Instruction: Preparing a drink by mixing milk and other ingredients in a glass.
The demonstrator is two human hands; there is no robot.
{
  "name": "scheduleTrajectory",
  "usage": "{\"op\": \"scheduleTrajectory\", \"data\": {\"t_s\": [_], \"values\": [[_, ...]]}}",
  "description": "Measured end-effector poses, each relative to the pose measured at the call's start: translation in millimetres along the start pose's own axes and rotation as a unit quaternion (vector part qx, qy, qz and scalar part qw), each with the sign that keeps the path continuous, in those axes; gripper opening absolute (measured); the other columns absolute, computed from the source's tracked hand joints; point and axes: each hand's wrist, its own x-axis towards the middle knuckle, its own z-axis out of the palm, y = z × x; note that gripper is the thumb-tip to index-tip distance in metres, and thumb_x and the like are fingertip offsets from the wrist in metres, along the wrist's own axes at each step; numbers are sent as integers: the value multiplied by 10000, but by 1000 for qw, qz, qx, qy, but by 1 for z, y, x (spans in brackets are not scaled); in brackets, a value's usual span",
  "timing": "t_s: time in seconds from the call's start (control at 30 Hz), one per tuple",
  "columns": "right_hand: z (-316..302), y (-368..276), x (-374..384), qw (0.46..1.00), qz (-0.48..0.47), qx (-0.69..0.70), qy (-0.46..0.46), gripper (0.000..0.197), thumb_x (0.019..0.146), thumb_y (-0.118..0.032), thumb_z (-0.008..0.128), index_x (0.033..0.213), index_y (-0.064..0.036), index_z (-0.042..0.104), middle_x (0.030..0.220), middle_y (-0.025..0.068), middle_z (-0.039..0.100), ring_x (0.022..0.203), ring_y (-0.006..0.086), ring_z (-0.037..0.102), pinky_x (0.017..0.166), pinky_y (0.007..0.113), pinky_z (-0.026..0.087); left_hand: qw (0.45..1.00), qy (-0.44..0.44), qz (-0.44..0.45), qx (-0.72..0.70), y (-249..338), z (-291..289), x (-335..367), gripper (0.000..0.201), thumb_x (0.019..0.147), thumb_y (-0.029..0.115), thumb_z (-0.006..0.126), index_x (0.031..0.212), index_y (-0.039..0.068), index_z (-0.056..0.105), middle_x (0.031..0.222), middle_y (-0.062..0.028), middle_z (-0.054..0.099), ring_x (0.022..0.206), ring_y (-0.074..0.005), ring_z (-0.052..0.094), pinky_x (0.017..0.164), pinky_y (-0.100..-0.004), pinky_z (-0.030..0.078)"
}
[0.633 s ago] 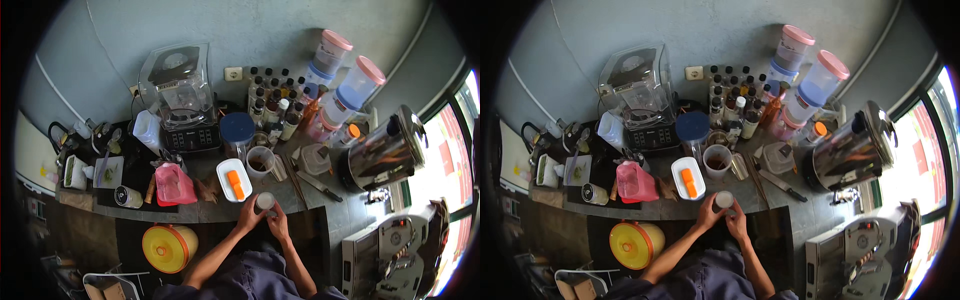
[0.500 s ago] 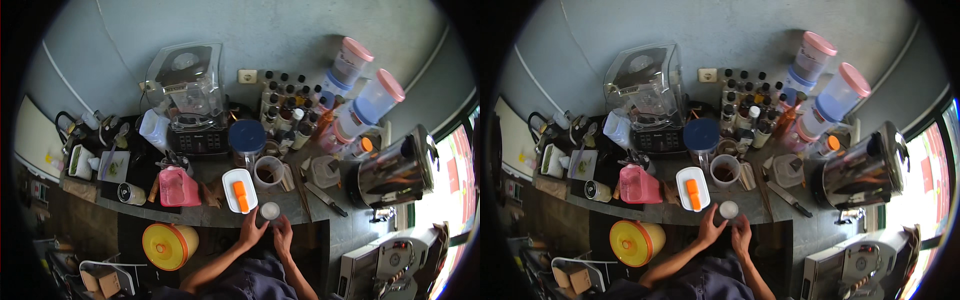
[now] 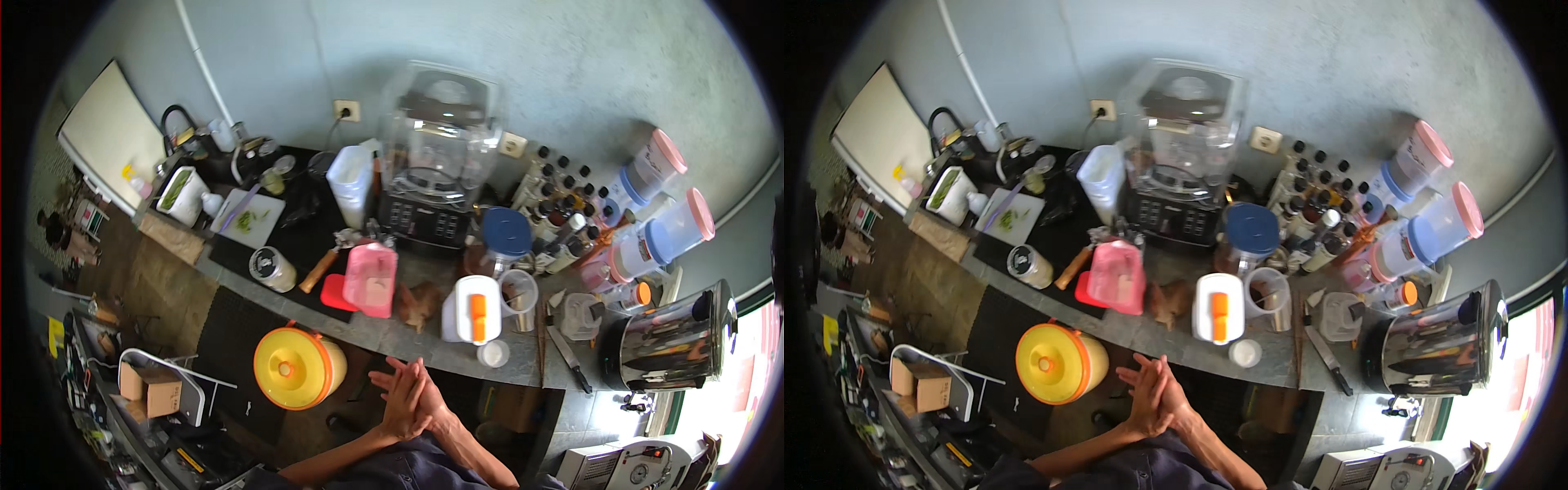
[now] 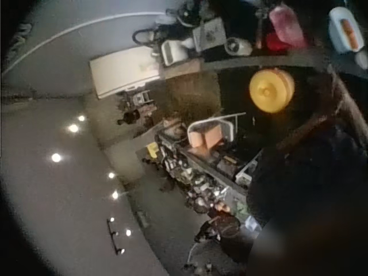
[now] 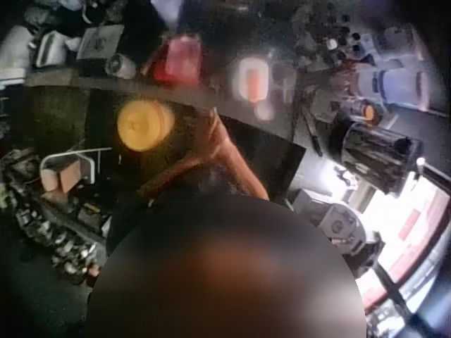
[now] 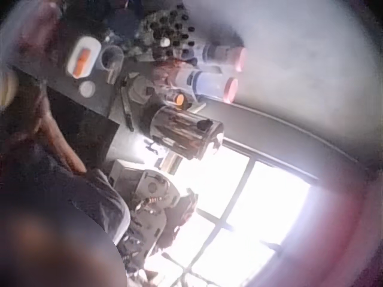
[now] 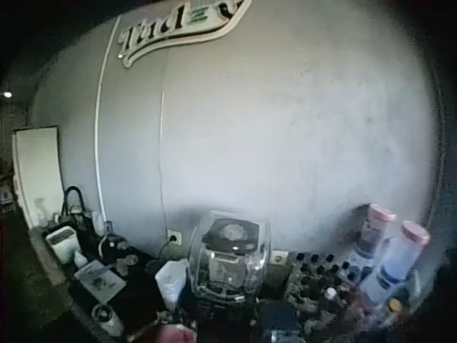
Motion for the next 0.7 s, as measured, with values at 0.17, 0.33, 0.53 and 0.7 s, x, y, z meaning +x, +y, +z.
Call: {"op": "scheduleTrajectory", "data": {"t_s": [0.17,0.33,0.53,0.7], "values": [[138,49,5,974,-171,-139,-47,942,1143,-757,324,1818,-123,151,1823,230,316,1701,365,267,1380,521,195,983,114,-146,3,-19,-99,-46,834,1186,533,339,1743,-84,270,1826,-343,199,1724,-492,127,1364,-641,113],[189,201,42,797,-321,-501,-105,912,1136,-689,430,1756,-24,353,1864,194,250,1737,385,181,1385,555,52,726,114,-384,-559,-46,-228,-113,912,1144,731,380,1801,121,210,1844,-240,231,1685,-460,281,1358,-630,256],[199,351,116,688,-312,-655,-7,830,1146,-577,514,1781,-82,315,1863,211,229,1733,446,151,1349,691,96,770,201,-292,-531,-11,-425,-163,834,1173,580,450,1742,-15,314,1797,-253,352,1677,-365,337,1371,-530,245],[269,399,148,987,20,-93,-128,890,1146,-755,325,1816,-187,185,1801,242,351,1637,428,385,1329,571,335,981,120,-129,-83,5,-485,-197,804,1161,511,483,1690,-86,381,1782,-315,346,1674,-417,333,1354,-569,279]]}}
